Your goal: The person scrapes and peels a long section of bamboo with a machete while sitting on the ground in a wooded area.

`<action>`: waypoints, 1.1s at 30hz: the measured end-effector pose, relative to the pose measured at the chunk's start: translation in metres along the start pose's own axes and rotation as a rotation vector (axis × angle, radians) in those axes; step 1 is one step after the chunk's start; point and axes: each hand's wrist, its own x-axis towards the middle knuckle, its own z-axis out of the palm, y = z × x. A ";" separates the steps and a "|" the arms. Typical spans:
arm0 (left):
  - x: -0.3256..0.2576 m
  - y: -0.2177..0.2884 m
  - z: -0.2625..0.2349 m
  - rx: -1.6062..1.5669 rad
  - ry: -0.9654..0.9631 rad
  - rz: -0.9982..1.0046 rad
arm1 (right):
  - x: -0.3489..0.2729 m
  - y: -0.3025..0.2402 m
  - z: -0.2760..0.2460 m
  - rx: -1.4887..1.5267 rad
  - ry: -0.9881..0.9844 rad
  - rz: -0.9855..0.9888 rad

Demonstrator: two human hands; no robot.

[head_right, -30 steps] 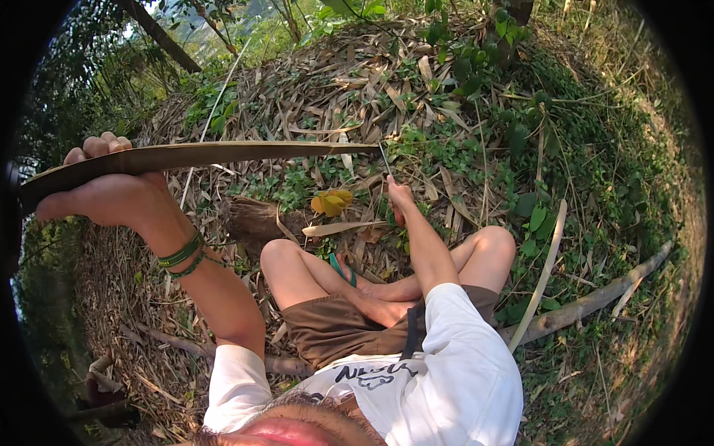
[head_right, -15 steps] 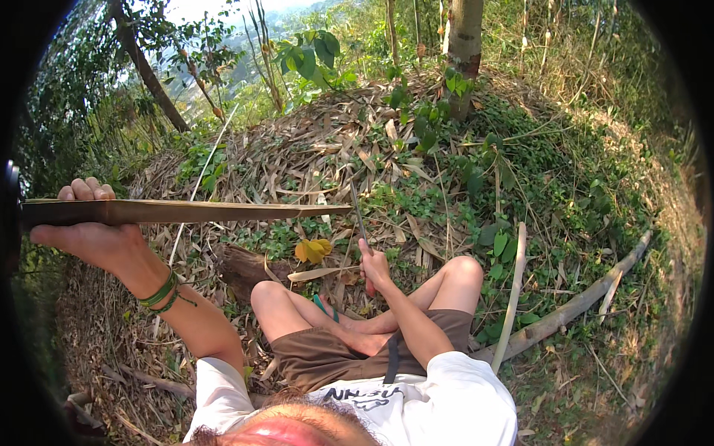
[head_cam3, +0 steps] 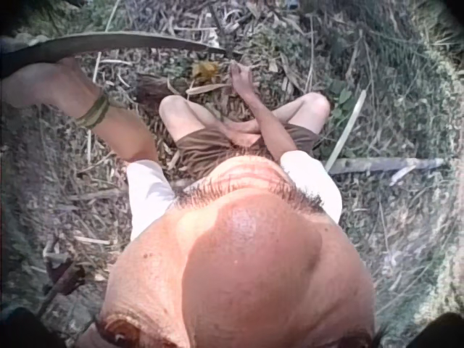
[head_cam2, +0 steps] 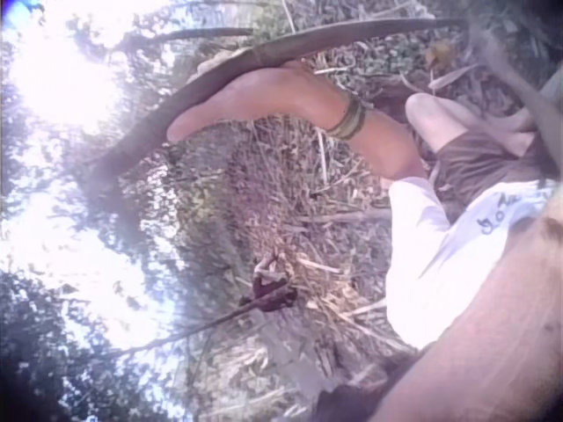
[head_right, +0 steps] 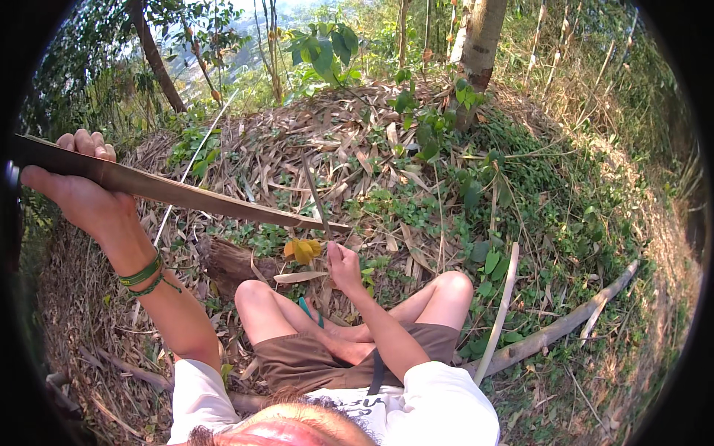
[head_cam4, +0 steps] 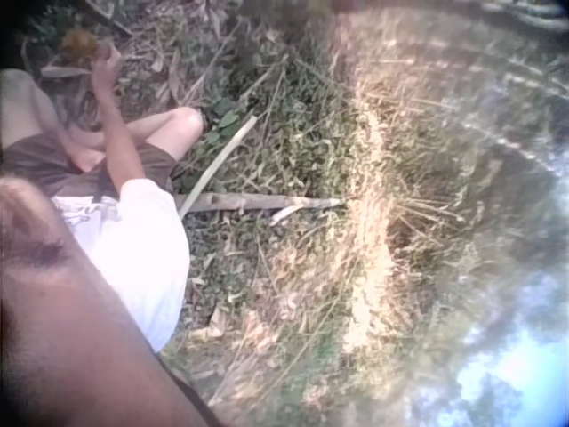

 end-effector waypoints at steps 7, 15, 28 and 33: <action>-0.008 -0.003 -0.002 -0.155 -0.156 -0.067 | 0.031 0.070 -0.046 -0.313 0.067 0.450; -0.010 0.004 0.029 -0.091 -0.037 -0.082 | 0.025 0.095 -0.029 -0.303 0.115 0.146; 0.022 -0.033 -0.011 -0.182 -0.061 -0.129 | 0.056 0.124 -0.029 -0.455 0.175 0.030; 0.013 -0.025 -0.005 -0.093 -0.033 -0.099 | 0.080 0.120 -0.068 -0.644 0.068 0.550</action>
